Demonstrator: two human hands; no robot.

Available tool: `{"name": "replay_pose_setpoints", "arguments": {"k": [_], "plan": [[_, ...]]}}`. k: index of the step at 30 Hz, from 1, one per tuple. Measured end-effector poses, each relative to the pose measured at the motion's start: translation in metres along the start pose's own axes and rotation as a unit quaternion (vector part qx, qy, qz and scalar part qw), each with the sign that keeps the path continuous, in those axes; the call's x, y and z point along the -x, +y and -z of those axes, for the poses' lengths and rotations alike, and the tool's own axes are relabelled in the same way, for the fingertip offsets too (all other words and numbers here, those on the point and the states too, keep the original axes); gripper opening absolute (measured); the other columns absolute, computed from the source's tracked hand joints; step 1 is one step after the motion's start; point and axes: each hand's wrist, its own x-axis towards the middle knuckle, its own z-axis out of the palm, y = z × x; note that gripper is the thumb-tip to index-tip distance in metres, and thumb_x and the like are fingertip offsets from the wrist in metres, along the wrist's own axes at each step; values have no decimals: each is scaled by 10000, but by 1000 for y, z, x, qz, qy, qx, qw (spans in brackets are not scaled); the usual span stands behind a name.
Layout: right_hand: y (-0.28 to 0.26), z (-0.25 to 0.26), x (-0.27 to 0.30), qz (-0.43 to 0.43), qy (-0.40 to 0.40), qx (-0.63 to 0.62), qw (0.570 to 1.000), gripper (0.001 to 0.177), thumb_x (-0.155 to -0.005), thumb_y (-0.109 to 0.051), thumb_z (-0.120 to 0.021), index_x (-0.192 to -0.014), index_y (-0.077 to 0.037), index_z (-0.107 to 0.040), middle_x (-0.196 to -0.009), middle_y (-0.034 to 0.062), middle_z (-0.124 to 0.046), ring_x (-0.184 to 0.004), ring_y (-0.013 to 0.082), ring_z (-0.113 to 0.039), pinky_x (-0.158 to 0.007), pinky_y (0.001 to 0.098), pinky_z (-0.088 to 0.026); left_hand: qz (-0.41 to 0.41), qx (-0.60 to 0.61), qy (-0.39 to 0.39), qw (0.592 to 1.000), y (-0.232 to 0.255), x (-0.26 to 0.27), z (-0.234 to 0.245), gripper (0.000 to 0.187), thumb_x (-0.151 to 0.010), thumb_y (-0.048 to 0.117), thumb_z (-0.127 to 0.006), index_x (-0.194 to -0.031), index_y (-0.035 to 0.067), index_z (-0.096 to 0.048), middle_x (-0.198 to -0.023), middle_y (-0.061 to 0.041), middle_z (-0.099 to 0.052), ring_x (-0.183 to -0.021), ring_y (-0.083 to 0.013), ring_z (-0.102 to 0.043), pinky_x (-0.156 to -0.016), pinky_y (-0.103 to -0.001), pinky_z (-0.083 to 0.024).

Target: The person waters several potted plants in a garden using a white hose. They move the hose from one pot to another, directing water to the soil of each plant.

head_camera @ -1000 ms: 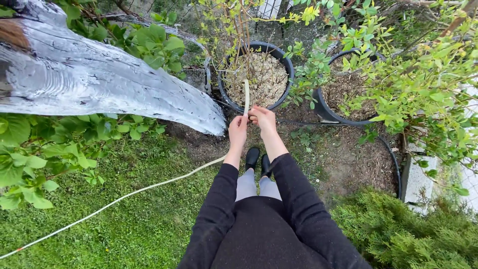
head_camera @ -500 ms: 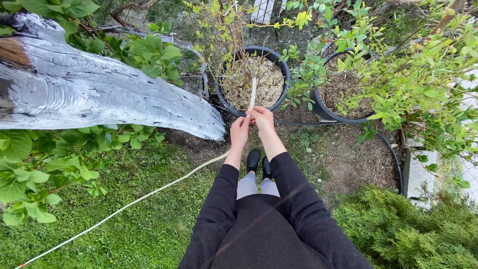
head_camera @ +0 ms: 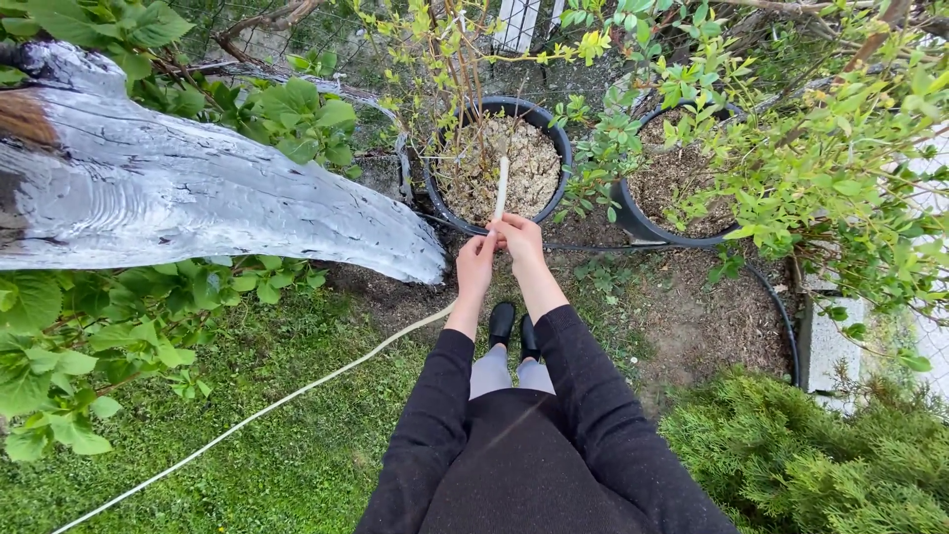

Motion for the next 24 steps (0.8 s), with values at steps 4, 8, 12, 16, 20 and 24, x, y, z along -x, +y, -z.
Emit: {"name": "replay_pose_setpoints", "arguments": {"k": [4,8,12,16,20,24], "plan": [[2,2,-2,-1,-1,0,1000,207,-932,-50,-686,-1107,50,-730,-901,93,-760,-652,97,-658,-548,232,-503,-11,4,-1,1000,0,-1,-1,390,-976,416,-635,-945,55,-781,-771,1,-753,-656,-68,-601,-601,-273,-446],[-4,3,4,4,2,1,1000,199,-929,-44,-681,-1096,51,-733,-895,87,-762,-641,94,-650,-544,230,-499,-18,-1,3,1000,-6,-4,-5,387,-975,417,-640,-940,56,-776,-773,-17,-756,-665,-72,-626,-616,-269,-465],[0,7,1,11,-8,0,1000,200,-939,-47,-680,-1096,66,-733,-903,90,-757,-648,94,-650,-548,231,-503,-12,-24,8,1000,-5,-2,-7,392,-973,432,-627,-917,71,-769,-751,-21,-741,-638,-88,-617,-598,-282,-460],[-1,4,1,4,0,7,1000,228,-921,-48,-669,-1126,36,-723,-919,99,-771,-658,104,-670,-551,235,-519,-13,-38,14,999,7,6,-2,404,-985,439,-632,-907,65,-762,-710,-46,-701,-618,-112,-581,-586,-300,-437],[5,5,-1,5,-6,14,1000,256,-909,-31,-673,-1146,54,-721,-940,102,-769,-681,111,-684,-570,238,-544,-12,-28,24,999,10,10,0,402,-977,434,-629,-895,64,-762,-700,-34,-699,-611,-109,-578,-578,-304,-434],[10,6,-2,2,-4,28,1000,284,-905,-44,-672,-1177,22,-724,-952,80,-779,-689,100,-684,-566,224,-527,-5,-30,29,999,11,15,3,384,-968,429,-630,-912,73,-766,-696,-35,-699,-609,-110,-587,-577,-304,-440]]}}
